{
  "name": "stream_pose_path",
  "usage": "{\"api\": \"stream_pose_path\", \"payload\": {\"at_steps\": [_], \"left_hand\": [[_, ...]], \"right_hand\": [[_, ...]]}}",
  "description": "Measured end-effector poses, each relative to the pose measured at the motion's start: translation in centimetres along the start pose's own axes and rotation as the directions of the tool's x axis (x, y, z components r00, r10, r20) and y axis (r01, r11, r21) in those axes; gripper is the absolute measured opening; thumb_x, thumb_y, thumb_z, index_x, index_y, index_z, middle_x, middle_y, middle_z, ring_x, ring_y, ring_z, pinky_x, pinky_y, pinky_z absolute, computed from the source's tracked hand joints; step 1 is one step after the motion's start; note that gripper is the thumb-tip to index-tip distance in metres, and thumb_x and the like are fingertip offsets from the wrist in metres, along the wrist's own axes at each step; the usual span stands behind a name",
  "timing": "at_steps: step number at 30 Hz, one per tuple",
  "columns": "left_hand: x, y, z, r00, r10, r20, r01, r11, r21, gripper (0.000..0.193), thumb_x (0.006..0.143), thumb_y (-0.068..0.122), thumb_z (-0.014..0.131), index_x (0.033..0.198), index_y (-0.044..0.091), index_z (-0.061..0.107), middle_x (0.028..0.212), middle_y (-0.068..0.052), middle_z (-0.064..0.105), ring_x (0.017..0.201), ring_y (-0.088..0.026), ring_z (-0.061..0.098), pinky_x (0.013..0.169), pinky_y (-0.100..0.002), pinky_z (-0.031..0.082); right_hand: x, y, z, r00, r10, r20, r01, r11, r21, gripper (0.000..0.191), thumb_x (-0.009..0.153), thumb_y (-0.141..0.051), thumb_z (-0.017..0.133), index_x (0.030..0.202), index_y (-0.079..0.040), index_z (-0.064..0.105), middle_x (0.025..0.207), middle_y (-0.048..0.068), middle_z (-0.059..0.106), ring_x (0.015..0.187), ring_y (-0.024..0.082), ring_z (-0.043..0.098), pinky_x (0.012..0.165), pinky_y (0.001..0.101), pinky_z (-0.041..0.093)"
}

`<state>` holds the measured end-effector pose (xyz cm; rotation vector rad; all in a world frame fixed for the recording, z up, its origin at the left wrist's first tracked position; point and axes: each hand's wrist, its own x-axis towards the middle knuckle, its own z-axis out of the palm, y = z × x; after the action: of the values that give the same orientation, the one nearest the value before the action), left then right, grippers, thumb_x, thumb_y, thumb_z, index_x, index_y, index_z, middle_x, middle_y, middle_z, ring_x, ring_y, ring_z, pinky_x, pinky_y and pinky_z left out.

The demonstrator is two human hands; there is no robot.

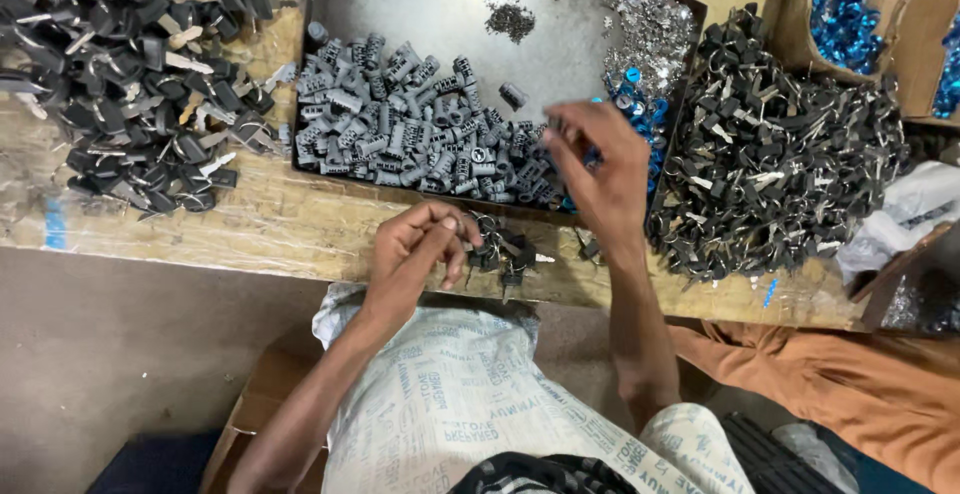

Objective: The person sits at a workbench assembling key blanks. They repeatedly pick a gray plastic key head from a tray, press a blue cap onto it by hand, and place the finished key blank on the table, working through the tray one piece at a time.

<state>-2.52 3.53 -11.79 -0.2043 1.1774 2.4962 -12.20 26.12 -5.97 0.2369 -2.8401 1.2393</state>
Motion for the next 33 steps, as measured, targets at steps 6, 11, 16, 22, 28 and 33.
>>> {"api": "stream_pose_path", "payload": {"at_steps": [6, 11, 16, 22, 28, 33], "left_hand": [[-0.2, 1.5, 2.7, 0.968, -0.182, 0.175, 0.232, 0.914, -0.332, 0.015, 0.103, 0.006, 0.06, 0.099, -0.007, 0.066, 0.086, -0.015, 0.068, 0.056, -0.009, 0.052, 0.046, -0.027, 0.045], [-0.4, 2.4, 2.8, 0.928, -0.335, 0.162, 0.368, 0.895, -0.254, 0.015, 0.099, 0.007, 0.065, 0.093, -0.006, 0.067, 0.077, -0.01, 0.065, 0.05, -0.006, 0.046, 0.04, -0.025, 0.038], [-0.2, 3.2, 3.0, 0.923, -0.357, 0.144, 0.382, 0.897, -0.224, 0.018, 0.098, 0.008, 0.068, 0.086, -0.005, 0.067, 0.074, -0.007, 0.063, 0.047, -0.003, 0.042, 0.037, -0.022, 0.031], [-0.7, 4.3, 2.9, 0.95, -0.308, 0.045, 0.306, 0.951, 0.047, 0.015, 0.096, 0.01, 0.072, 0.089, -0.003, 0.072, 0.067, -0.001, 0.06, 0.048, 0.0, 0.042, 0.04, -0.02, 0.027], [-0.9, 5.5, 3.4, 0.99, 0.017, 0.137, -0.089, 0.836, 0.541, 0.016, 0.1, 0.013, 0.072, 0.092, 0.0, 0.075, 0.077, 0.005, 0.067, 0.067, 0.002, 0.05, 0.054, -0.02, 0.039], [-1.2, 7.2, 4.1, 0.996, -0.011, 0.093, -0.068, 0.605, 0.793, 0.017, 0.092, 0.015, 0.072, 0.085, 0.0, 0.074, 0.054, 0.004, 0.056, 0.049, -0.002, 0.041, 0.045, -0.025, 0.031]], "right_hand": [[-8.8, -2.8, 1.4, 0.967, 0.217, 0.13, -0.234, 0.573, 0.786, 0.025, 0.087, 0.01, 0.077, 0.11, 0.006, 0.069, 0.109, 0.015, 0.073, 0.097, 0.015, 0.073, 0.086, 0.0272, 0.063], [-10.8, -3.3, 0.9, 0.986, 0.164, 0.041, -0.163, 0.857, 0.488, 0.028, 0.086, 0.007, 0.08, 0.113, 0.003, 0.074, 0.105, 0.013, 0.077, 0.087, 0.013, 0.073, 0.076, 0.0226, 0.058], [-11.2, -3.7, 0.9, 0.992, 0.116, 0.053, -0.127, 0.864, 0.487, 0.03, 0.087, 0.004, 0.079, 0.116, -0.001, 0.076, 0.105, 0.012, 0.078, 0.085, 0.011, 0.074, 0.071, 0.0206, 0.055], [-11.8, -3.5, 1.9, 0.996, 0.088, 0.028, -0.09, 0.837, 0.54, 0.027, 0.09, 0.0, 0.079, 0.116, 0.0, 0.076, 0.099, 0.012, 0.079, 0.079, 0.012, 0.073, 0.067, 0.0214, 0.055], [-11.8, -4.0, 2.3, 0.998, 0.067, 0.016, -0.063, 0.794, 0.605, 0.027, 0.093, 0.001, 0.076, 0.12, 0.0, 0.075, 0.097, 0.012, 0.077, 0.079, 0.012, 0.072, 0.069, 0.0223, 0.057], [-12.1, -4.6, 2.5, 0.997, 0.077, 0.0, -0.067, 0.858, 0.509, 0.028, 0.091, 0.007, 0.074, 0.119, 0.001, 0.075, 0.095, 0.012, 0.077, 0.078, 0.012, 0.072, 0.068, 0.0217, 0.057]]}}
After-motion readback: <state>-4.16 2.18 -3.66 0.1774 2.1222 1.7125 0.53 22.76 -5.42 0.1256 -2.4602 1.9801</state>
